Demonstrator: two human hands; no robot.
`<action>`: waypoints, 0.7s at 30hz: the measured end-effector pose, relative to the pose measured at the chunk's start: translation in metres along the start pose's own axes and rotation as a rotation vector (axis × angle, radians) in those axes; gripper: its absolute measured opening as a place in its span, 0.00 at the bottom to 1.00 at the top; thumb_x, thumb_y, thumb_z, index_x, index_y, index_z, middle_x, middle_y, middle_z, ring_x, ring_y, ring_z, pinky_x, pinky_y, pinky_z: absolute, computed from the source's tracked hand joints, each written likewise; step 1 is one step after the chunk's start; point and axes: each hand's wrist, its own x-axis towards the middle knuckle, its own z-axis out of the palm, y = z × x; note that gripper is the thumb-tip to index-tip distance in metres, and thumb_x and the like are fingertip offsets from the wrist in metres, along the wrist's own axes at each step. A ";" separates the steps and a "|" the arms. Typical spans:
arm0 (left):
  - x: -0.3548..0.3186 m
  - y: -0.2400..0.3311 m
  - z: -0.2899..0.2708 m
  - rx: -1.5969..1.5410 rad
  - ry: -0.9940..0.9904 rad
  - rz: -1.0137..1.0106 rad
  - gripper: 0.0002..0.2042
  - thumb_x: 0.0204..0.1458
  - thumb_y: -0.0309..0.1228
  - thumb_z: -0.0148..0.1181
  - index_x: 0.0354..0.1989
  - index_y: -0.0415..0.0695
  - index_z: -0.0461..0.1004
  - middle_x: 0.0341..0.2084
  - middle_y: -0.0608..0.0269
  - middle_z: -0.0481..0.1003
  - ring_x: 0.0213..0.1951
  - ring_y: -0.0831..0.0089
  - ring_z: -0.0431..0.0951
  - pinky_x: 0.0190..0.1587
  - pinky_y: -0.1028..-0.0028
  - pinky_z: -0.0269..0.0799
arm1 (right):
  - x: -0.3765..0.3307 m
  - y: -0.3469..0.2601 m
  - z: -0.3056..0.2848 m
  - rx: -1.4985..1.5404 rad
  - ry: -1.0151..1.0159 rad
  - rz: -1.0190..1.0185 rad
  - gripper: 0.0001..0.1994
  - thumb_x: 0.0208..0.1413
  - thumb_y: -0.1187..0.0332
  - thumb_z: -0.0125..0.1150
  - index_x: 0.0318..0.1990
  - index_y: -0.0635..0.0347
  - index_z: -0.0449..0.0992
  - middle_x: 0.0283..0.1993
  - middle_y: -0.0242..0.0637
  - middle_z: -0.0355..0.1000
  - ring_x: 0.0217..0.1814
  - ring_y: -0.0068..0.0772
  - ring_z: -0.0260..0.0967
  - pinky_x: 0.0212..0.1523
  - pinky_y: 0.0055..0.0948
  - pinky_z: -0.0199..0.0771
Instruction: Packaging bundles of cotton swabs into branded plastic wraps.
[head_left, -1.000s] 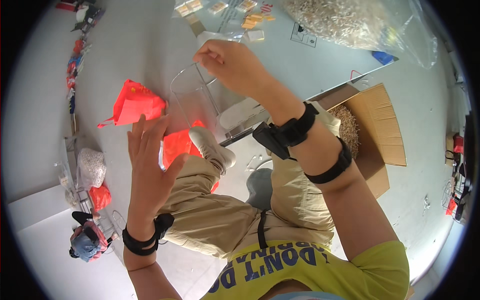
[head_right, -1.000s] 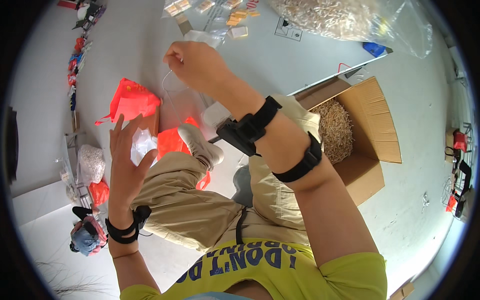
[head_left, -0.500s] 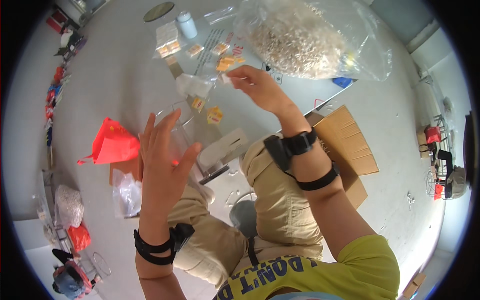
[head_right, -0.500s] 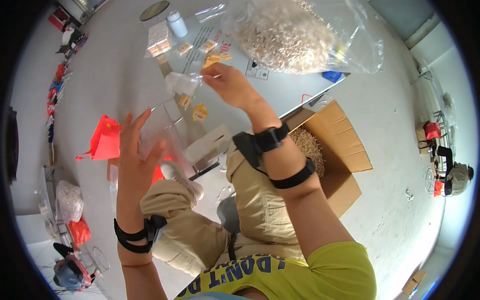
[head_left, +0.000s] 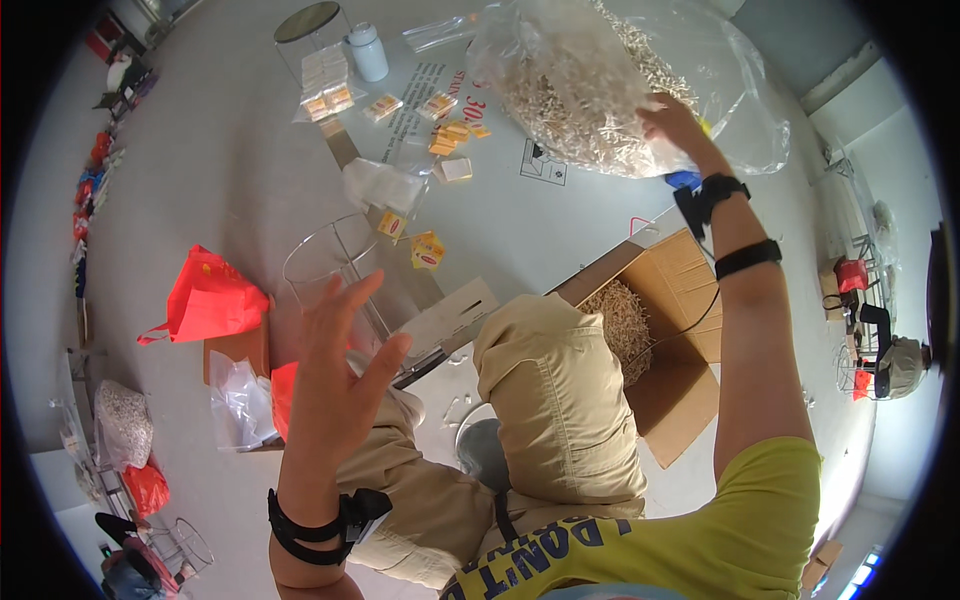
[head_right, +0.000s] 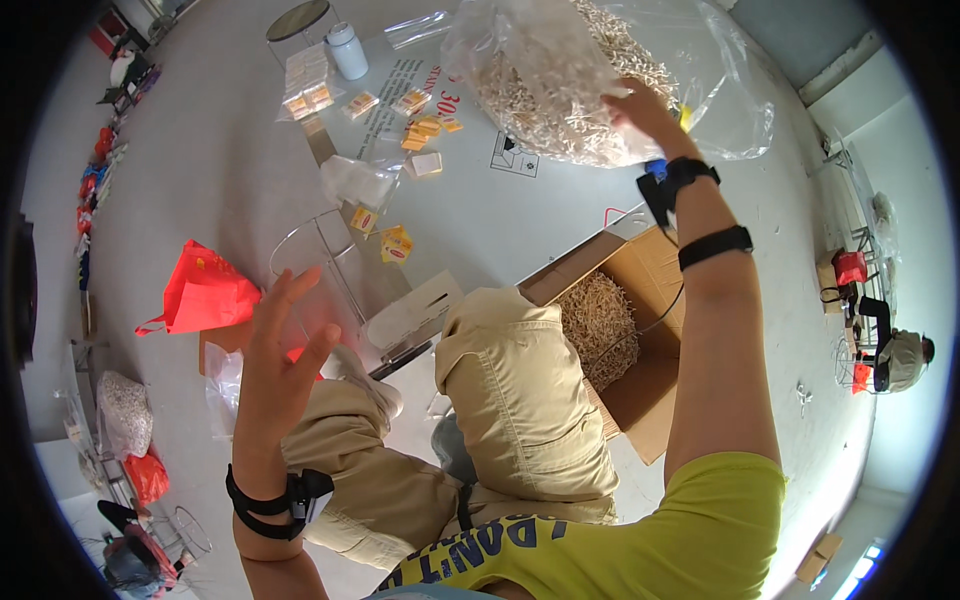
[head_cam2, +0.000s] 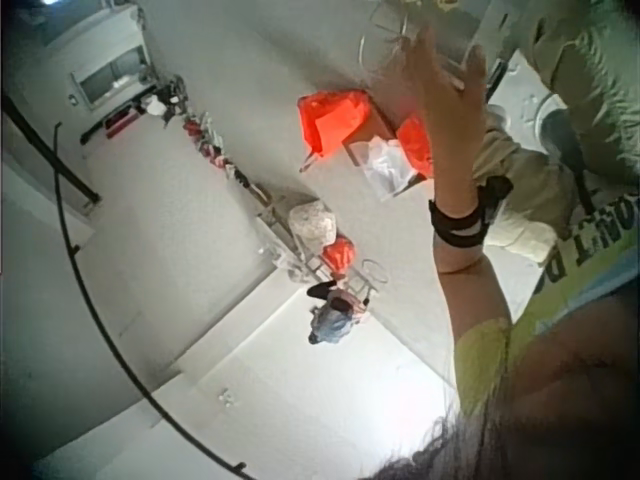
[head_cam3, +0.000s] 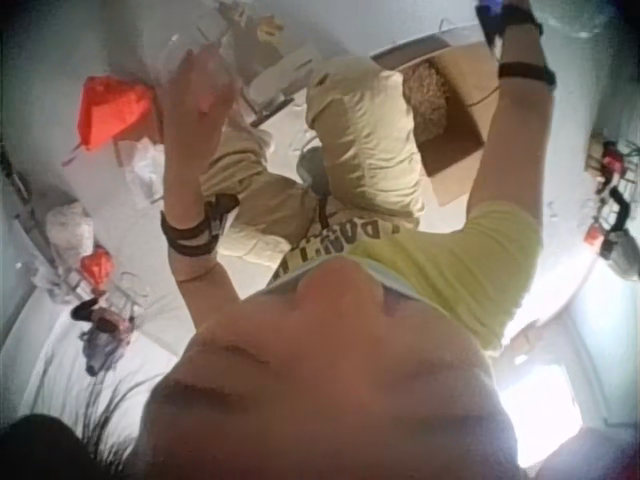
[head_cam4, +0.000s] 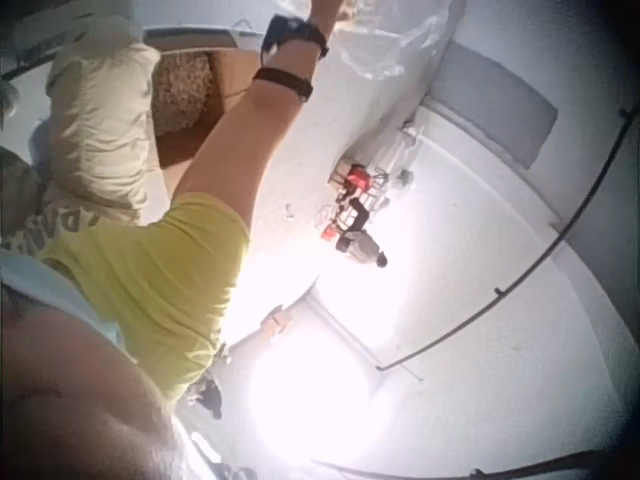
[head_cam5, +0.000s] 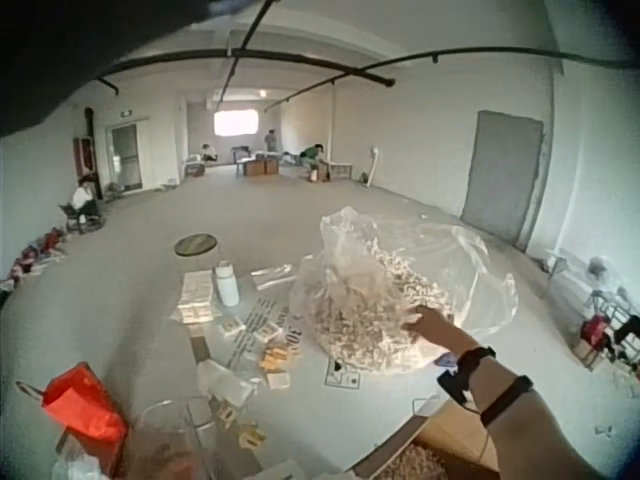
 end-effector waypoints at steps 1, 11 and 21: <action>0.003 0.007 0.001 0.000 -0.019 -0.007 0.25 0.53 0.35 0.62 0.60 0.46 0.65 0.57 0.55 0.66 0.66 0.53 0.55 0.60 0.60 0.57 | -0.003 0.005 0.007 -0.055 -0.112 -0.118 0.23 0.58 0.61 0.59 0.59 0.58 0.66 0.34 0.40 0.76 0.32 0.26 0.72 0.28 0.23 0.73; 0.003 0.007 0.006 0.025 -0.062 0.065 0.24 0.52 0.34 0.62 0.58 0.44 0.66 0.53 0.54 0.69 0.63 0.51 0.60 0.61 0.57 0.57 | -0.083 0.038 0.168 -0.750 -0.320 -0.213 0.24 0.57 0.65 0.52 0.63 0.49 0.62 0.60 0.43 0.62 0.62 0.47 0.60 0.59 0.45 0.63; 0.003 0.007 0.003 -0.124 -0.053 -0.050 0.23 0.52 0.32 0.62 0.57 0.43 0.67 0.53 0.53 0.69 0.62 0.54 0.62 0.60 0.61 0.59 | -0.069 0.010 0.135 -0.360 0.374 -0.348 0.13 0.51 0.74 0.55 0.45 0.50 0.73 0.46 0.39 0.70 0.46 0.46 0.69 0.44 0.38 0.72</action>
